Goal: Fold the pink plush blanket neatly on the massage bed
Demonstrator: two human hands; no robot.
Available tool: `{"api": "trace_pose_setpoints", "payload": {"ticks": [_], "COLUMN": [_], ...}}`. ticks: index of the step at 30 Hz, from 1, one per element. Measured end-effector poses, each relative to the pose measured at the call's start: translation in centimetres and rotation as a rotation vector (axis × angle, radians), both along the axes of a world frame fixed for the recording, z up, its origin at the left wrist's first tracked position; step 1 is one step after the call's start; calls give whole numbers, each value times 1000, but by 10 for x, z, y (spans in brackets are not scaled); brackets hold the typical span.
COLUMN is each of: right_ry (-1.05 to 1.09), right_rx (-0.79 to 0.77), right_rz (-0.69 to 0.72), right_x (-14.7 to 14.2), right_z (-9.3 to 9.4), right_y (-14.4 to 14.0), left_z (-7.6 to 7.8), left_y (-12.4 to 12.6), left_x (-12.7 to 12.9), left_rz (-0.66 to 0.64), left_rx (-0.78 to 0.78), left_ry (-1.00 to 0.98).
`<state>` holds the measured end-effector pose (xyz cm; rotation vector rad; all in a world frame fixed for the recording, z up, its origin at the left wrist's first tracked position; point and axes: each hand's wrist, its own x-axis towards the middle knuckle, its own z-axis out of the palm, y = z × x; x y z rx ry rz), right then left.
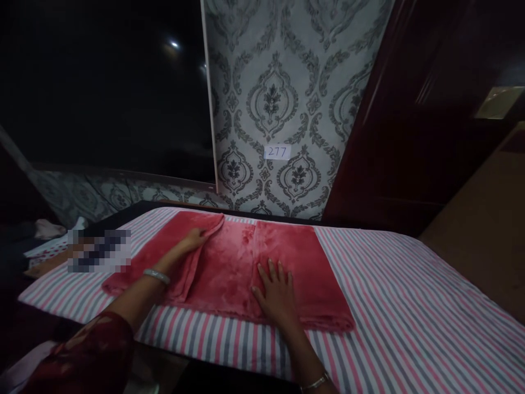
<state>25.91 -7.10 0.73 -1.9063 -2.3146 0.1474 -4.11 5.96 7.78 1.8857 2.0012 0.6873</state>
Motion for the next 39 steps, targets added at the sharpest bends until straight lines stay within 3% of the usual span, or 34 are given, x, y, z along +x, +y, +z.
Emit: {"api": "trace_pose_setpoints", "payload": {"ticks": [4,10,12,18,24,27,31,33,35,39], "right_ry": [9,15,23,37,57,77,91,98,106,121], "right_rx": [5,-2,10,8,-21,-32,-35,-38,-36,-38], "right_rz": [3,0,5,-1,0,-4,-2,1,2,2], "right_x": [0,0,0,0,0,0,0,0,0,1], "right_z": [0,0,-2,0,4,5,8,9,9,8], "right_y": [0,1,1,0,0,-1,-1,-1,-1,0], "left_z": [5,-29,-32,-13,-14,-4,17,19,11,-23], "left_y": [-4,-29,-33,-21,-17,-1,40,58,71,80], "left_x": [16,65,71,70,74,69,56,52,54,72], "left_rz": [-60,-134,-136,-119,-217,-197,-123,-93,-66,-70], "left_rx": [-19,-83,-87,-57,-64,-23,-1,-18,-37,-45], "left_ry": [88,242,285,334,337,331,351,369,385,406]}}
